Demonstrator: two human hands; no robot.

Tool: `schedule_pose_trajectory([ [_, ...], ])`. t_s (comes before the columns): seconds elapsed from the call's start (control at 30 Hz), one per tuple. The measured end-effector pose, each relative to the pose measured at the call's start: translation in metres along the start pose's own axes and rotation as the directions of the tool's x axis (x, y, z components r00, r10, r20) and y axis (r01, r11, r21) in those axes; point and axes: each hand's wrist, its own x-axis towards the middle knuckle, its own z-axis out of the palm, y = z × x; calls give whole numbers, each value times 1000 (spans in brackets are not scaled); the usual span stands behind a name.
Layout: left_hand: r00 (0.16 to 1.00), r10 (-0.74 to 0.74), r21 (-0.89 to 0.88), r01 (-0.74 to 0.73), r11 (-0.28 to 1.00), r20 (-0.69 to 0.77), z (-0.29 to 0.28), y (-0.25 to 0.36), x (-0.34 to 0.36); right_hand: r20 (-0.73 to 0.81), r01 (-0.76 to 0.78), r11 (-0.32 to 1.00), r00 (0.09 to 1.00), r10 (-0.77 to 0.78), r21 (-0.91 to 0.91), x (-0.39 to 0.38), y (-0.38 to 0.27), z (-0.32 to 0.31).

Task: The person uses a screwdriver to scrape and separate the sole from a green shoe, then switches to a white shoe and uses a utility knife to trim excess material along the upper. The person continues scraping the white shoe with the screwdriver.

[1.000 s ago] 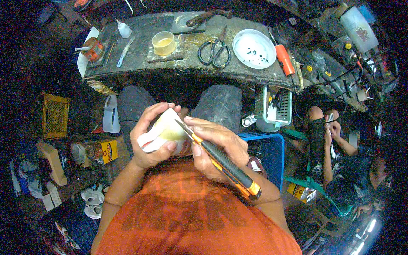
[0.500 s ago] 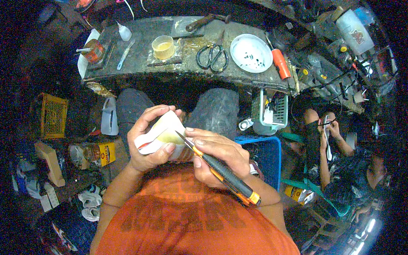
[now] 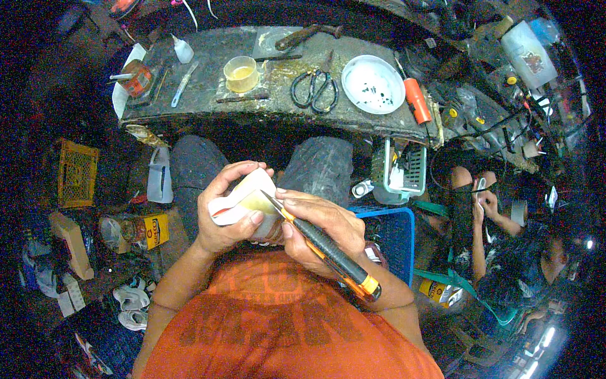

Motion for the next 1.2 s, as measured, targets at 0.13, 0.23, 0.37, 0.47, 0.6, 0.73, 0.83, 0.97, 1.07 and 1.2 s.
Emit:
schedule_pose_trajectory([
  [0.13, 1000, 0, 12, 0, 1000, 4, -1, -1, 1, 11, -12, 1000, 1000, 12, -12, 1, 1, -1],
  [0.23, 1000, 2, 18, -2, 1000, 10, -1, -2, 2, 7, -18, 1000, 1000, 18, -9, 2, 0, -1],
  [0.37, 1000, -9, -1, 9, 1000, 2, 0, -2, 1, 10, -35, 999, 999, 35, -21, 3, -2, -1],
  [0.47, 1000, -14, 4, 14, 1000, 8, 0, -2, 1, 4, -23, 1000, 1000, 23, -18, 3, -2, 0],
  [0.6, 1000, -22, 4, 22, 1000, 1, 0, -2, 1, 0, 14, 999, 1000, -14, -44, 3, 1, 1],
  [0.73, 999, -35, 3, 35, 999, -6, 1, -3, 1, -12, 42, 997, 999, -43, -72, 2, 4, 4],
  [0.83, 999, -29, 2, 29, 1000, -13, 1, -4, 0, -27, 56, 996, 998, -58, -70, 1, 6, 6],
  [0.97, 1000, -26, 21, 26, 999, -14, 0, -5, 0, -30, 77, 993, 996, -80, -90, 1, 8, 6],
  [1.07, 998, -49, -8, 49, 999, -30, 1, -5, 0, -37, 96, 991, 994, -100, -93, 0, 11, 8],
  [1.2, 996, -84, -14, 84, 996, -33, 1, -5, 0, -55, 120, 990, 991, -124, -77, -1, 15, 11],
])
